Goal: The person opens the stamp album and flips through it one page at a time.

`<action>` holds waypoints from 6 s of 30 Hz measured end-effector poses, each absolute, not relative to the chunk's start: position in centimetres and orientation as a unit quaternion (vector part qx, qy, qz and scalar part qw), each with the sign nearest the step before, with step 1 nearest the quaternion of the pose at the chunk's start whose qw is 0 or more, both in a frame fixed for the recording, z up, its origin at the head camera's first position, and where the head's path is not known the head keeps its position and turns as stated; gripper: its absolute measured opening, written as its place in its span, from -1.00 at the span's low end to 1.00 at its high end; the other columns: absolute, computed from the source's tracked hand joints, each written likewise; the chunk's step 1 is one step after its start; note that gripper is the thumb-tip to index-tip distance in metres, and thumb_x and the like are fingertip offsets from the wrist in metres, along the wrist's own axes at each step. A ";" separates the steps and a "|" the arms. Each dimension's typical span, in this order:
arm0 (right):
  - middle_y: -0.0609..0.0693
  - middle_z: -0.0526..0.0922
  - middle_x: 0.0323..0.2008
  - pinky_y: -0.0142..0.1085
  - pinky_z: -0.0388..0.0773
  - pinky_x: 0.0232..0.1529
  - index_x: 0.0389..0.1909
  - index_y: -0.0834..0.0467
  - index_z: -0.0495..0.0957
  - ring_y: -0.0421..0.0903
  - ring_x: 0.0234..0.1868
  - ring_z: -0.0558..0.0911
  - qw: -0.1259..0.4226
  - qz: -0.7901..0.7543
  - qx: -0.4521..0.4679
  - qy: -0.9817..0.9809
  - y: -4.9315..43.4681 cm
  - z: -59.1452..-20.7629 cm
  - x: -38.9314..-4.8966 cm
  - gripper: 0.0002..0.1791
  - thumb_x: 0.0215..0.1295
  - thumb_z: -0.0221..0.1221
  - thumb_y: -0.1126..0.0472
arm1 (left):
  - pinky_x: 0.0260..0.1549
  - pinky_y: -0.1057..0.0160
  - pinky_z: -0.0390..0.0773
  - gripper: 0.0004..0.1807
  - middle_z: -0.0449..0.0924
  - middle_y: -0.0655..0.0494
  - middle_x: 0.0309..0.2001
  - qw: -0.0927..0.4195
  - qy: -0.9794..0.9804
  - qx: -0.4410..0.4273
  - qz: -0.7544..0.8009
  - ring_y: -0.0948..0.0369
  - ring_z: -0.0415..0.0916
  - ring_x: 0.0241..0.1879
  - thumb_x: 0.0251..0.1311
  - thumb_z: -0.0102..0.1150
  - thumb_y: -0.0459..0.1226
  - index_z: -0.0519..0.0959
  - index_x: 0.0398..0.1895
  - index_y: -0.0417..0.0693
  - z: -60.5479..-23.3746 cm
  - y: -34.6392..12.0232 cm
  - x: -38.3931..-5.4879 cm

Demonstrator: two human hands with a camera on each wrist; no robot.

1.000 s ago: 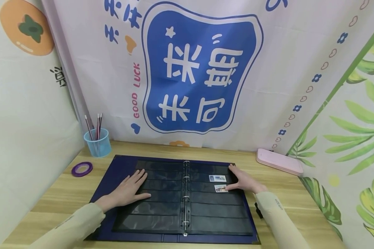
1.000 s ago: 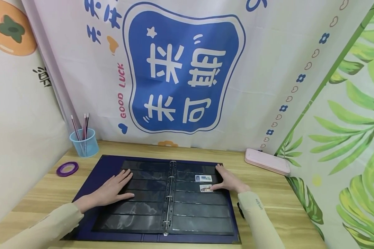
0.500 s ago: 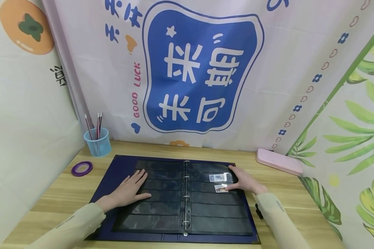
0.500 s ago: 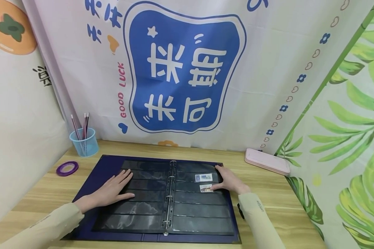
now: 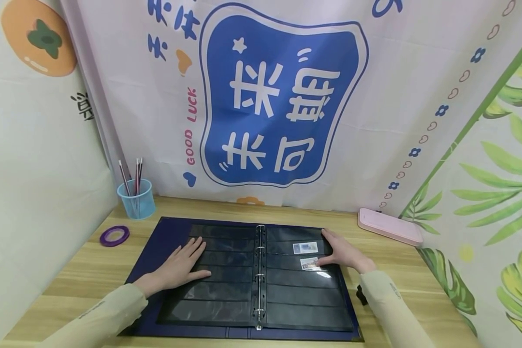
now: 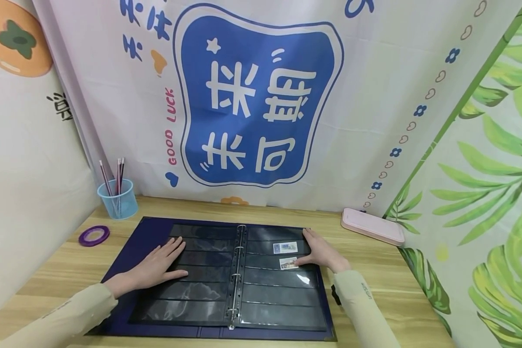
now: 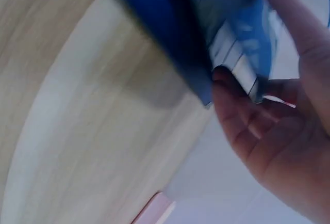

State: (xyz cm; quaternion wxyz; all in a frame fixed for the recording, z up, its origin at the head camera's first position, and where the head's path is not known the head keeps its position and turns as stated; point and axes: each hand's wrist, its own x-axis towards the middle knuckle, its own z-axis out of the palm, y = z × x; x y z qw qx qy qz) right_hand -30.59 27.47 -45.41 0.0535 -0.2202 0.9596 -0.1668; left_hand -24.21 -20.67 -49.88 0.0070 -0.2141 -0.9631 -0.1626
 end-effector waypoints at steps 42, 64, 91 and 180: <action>-0.04 0.59 -0.19 -0.27 0.71 -0.24 0.22 0.41 0.21 -0.22 -0.29 0.71 0.160 -0.549 -0.165 0.804 24.4 -35.4 -28.0 -0.53 0.63 -0.21 0.06 | 0.36 -0.40 0.10 0.02 0.07 -0.33 0.52 -0.013 -0.963 -0.216 -0.159 -0.30 0.01 0.51 0.23 0.11 0.27 0.17 0.50 -0.31 -48.8 -20.6 -23.9; -0.12 0.58 -0.24 -0.36 0.65 -0.30 0.15 0.29 0.31 -0.28 -0.31 0.65 0.141 -0.615 -0.164 0.758 18.3 -34.5 -28.6 -0.55 0.62 -0.22 -0.02 | 0.34 -0.39 0.15 0.02 0.11 -0.34 0.50 -0.004 -0.964 -0.223 -0.147 -0.30 0.05 0.49 0.21 0.15 0.26 0.21 0.48 -0.32 -48.2 -20.6 -24.1; 0.04 0.20 0.51 0.07 0.38 0.38 0.54 -0.05 0.07 0.09 0.48 0.34 0.082 -0.495 -0.341 0.795 9.9 -39.7 -25.9 -0.39 0.56 -0.02 0.02 | 0.26 -0.03 0.50 -0.29 0.19 -0.20 0.49 -0.091 -0.774 -0.201 -0.593 -0.11 0.25 0.46 0.49 -0.04 -0.02 0.08 0.55 -0.14 -32.3 -11.7 -26.8; 0.35 0.18 0.49 0.16 0.23 0.44 0.51 0.36 0.08 0.31 0.49 0.23 0.063 -0.209 -0.211 0.953 28.6 -48.6 -32.1 0.25 -0.02 0.41 -0.30 | 0.36 -0.36 0.16 -0.04 0.09 -0.35 0.51 0.023 -0.969 -0.209 -0.129 -0.29 0.05 0.50 0.34 -0.02 0.25 0.16 0.49 -0.36 -49.0 -22.7 -23.6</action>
